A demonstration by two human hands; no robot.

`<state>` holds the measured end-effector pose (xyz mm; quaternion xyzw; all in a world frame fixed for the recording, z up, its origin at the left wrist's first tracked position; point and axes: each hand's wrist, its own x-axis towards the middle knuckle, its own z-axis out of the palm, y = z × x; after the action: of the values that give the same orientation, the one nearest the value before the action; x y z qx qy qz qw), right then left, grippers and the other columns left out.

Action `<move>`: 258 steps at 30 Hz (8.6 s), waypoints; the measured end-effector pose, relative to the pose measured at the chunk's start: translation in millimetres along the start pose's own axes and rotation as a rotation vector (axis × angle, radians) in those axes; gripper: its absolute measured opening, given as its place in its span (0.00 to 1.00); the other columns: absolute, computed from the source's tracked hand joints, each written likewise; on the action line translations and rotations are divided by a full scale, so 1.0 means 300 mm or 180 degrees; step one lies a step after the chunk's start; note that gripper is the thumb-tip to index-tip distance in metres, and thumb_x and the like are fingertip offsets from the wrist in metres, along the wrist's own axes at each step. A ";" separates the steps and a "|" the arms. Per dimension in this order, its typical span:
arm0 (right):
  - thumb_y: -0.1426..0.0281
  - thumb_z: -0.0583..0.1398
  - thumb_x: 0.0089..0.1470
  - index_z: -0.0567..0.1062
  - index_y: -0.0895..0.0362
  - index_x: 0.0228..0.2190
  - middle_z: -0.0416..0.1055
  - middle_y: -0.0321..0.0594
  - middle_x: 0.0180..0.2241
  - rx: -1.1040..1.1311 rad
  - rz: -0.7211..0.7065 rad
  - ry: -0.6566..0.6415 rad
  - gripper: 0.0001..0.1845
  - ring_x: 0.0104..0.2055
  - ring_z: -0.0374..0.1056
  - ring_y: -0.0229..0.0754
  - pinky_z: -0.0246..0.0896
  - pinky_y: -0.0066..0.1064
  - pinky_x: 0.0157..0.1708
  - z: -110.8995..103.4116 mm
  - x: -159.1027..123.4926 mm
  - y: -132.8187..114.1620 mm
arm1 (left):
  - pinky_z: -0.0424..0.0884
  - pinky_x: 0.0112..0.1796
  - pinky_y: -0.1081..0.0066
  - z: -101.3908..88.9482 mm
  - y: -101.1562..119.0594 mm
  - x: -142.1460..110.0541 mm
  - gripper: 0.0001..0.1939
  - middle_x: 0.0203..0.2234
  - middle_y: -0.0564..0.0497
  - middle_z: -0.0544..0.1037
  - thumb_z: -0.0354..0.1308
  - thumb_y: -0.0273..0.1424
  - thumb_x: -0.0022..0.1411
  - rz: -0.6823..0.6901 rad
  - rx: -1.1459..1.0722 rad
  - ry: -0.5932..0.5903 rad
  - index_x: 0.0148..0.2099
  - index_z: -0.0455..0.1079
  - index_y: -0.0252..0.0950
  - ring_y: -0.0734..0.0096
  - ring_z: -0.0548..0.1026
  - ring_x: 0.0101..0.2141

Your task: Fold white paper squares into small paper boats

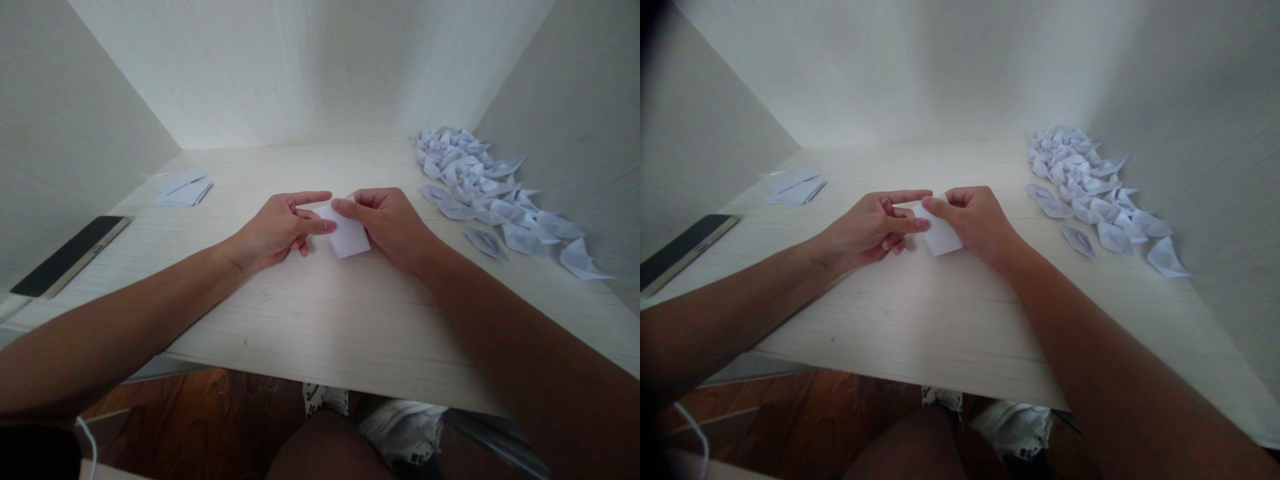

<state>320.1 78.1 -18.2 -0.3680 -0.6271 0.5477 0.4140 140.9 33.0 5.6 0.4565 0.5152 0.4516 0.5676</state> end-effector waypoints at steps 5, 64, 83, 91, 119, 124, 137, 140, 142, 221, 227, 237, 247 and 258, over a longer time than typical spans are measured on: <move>0.64 0.72 0.49 0.74 0.56 0.16 0.67 0.35 0.17 -0.0022 0.0242 0.0096 0.19 0.19 0.58 0.35 0.48 0.31 0.19 -0.002 0.007 -0.006 | 0.64 0.13 0.77 -0.005 -0.007 0.006 0.38 0.20 0.58 0.78 0.74 0.19 0.53 0.0004 -0.0071 -0.0098 0.65 0.69 0.27 0.84 0.61 0.11; 0.68 0.69 0.50 0.77 0.56 0.22 0.72 0.34 0.24 0.0591 0.0048 0.0490 0.09 0.26 0.64 0.37 0.57 0.30 0.26 0.029 -0.006 0.007 | 0.49 0.14 0.80 0.035 -0.058 -0.004 0.11 0.13 0.55 0.72 0.66 0.31 0.66 0.0431 0.0629 0.0063 0.30 0.73 0.35 0.83 0.62 0.12; 0.68 0.67 0.55 0.76 0.54 0.32 0.74 0.34 0.32 0.1498 0.0316 0.1041 0.05 0.36 0.71 0.38 0.69 0.28 0.35 -0.037 0.031 0.003 | 0.58 0.13 0.80 0.026 -0.061 -0.027 0.08 0.28 0.48 0.81 0.66 0.34 0.62 0.0505 0.0987 -0.0075 0.35 0.77 0.33 0.79 0.70 0.18; 0.71 0.69 0.50 0.75 0.56 0.27 0.73 0.34 0.29 0.1623 0.0506 0.0514 0.08 0.32 0.70 0.36 0.68 0.28 0.33 -0.034 0.011 -0.015 | 0.73 0.25 0.80 -0.018 -0.070 -0.007 0.25 0.46 0.46 0.82 0.67 0.30 0.62 0.2429 0.2371 0.0112 0.62 0.73 0.39 0.74 0.80 0.33; 0.61 0.73 0.48 0.80 0.56 0.28 0.75 0.35 0.29 0.1184 0.0637 -0.0117 0.13 0.32 0.69 0.37 0.64 0.28 0.32 -0.056 -0.007 -0.028 | 0.79 0.25 0.80 -0.034 -0.061 0.021 0.09 0.37 0.49 0.86 0.68 0.27 0.60 0.2947 0.1916 0.0243 0.41 0.86 0.43 0.78 0.80 0.27; 0.61 0.71 0.49 0.80 0.56 0.29 0.74 0.35 0.29 0.1060 0.0603 -0.0174 0.12 0.32 0.70 0.37 0.63 0.27 0.31 -0.046 -0.005 -0.022 | 0.82 0.27 0.76 -0.037 -0.066 0.019 0.06 0.37 0.49 0.84 0.70 0.29 0.59 0.2745 0.1708 0.0136 0.40 0.86 0.43 0.77 0.79 0.26; 0.71 0.73 0.44 0.80 0.54 0.40 0.81 0.37 0.35 0.0786 -0.0091 -0.0562 0.18 0.37 0.76 0.39 0.67 0.31 0.39 -0.080 -0.012 -0.054 | 0.86 0.27 0.73 -0.036 -0.078 0.044 0.08 0.38 0.49 0.85 0.73 0.27 0.58 0.2742 0.0843 0.0379 0.40 0.86 0.45 0.71 0.82 0.34; 0.65 0.75 0.44 0.84 0.57 0.36 0.79 0.36 0.29 0.0505 -0.0303 -0.0469 0.15 0.32 0.69 0.36 0.62 0.30 0.35 -0.069 -0.008 -0.046 | 0.86 0.27 0.72 -0.030 -0.075 0.045 0.08 0.38 0.50 0.85 0.73 0.26 0.58 0.2695 0.0780 0.0355 0.40 0.86 0.44 0.70 0.83 0.34; 0.61 0.73 0.46 0.85 0.58 0.32 0.77 0.36 0.28 0.0287 -0.0471 -0.0321 0.14 0.29 0.63 0.35 0.57 0.30 0.31 -0.063 -0.005 -0.044 | 0.86 0.26 0.72 -0.028 -0.076 0.046 0.09 0.37 0.50 0.85 0.74 0.25 0.56 0.2726 0.0738 0.0386 0.39 0.86 0.44 0.70 0.83 0.33; 0.65 0.72 0.48 0.86 0.57 0.35 0.76 0.35 0.24 0.0201 -0.0686 0.0152 0.12 0.25 0.67 0.37 0.61 0.33 0.28 -0.011 -0.007 -0.026 | 0.88 0.30 0.65 -0.024 0.000 0.012 0.13 0.27 0.48 0.86 0.78 0.35 0.51 0.1680 0.0444 0.0227 0.38 0.84 0.36 0.60 0.86 0.29; 0.64 0.72 0.48 0.86 0.56 0.36 0.78 0.37 0.25 0.0187 -0.0699 0.0144 0.13 0.26 0.68 0.37 0.63 0.32 0.28 -0.015 -0.008 -0.027 | 0.89 0.32 0.61 -0.023 0.003 0.012 0.14 0.28 0.48 0.86 0.78 0.35 0.51 0.1629 0.0459 0.0185 0.39 0.84 0.36 0.58 0.87 0.30; 0.64 0.73 0.48 0.87 0.58 0.35 0.80 0.39 0.26 0.0156 -0.0734 0.0086 0.12 0.27 0.70 0.38 0.63 0.33 0.29 -0.014 -0.011 -0.031 | 0.88 0.32 0.61 -0.030 0.004 0.016 0.12 0.28 0.48 0.86 0.78 0.35 0.51 0.1573 0.0516 0.0179 0.37 0.84 0.35 0.58 0.86 0.30; 0.64 0.71 0.52 0.87 0.57 0.34 0.82 0.41 0.29 -0.0329 -0.1028 -0.0011 0.09 0.31 0.73 0.42 0.65 0.34 0.33 -0.022 -0.017 -0.030 | 0.89 0.33 0.56 -0.039 0.006 0.016 0.10 0.27 0.47 0.85 0.77 0.34 0.53 0.1563 0.0826 0.0189 0.36 0.85 0.35 0.57 0.86 0.29; 0.72 0.69 0.53 0.80 0.60 0.28 0.76 0.37 0.24 -0.0799 -0.0807 -0.0398 0.04 0.25 0.65 0.35 0.55 0.29 0.25 -0.031 -0.010 -0.031 | 0.84 0.30 0.72 -0.026 0.036 -0.014 0.06 0.24 0.51 0.84 0.73 0.25 0.51 0.1305 0.1460 0.0177 0.34 0.83 0.35 0.68 0.84 0.25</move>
<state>329.8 77.8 -8.9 -0.3000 -0.7563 0.4304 0.3908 132.4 31.0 16.5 0.6546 0.5162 0.4410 0.3326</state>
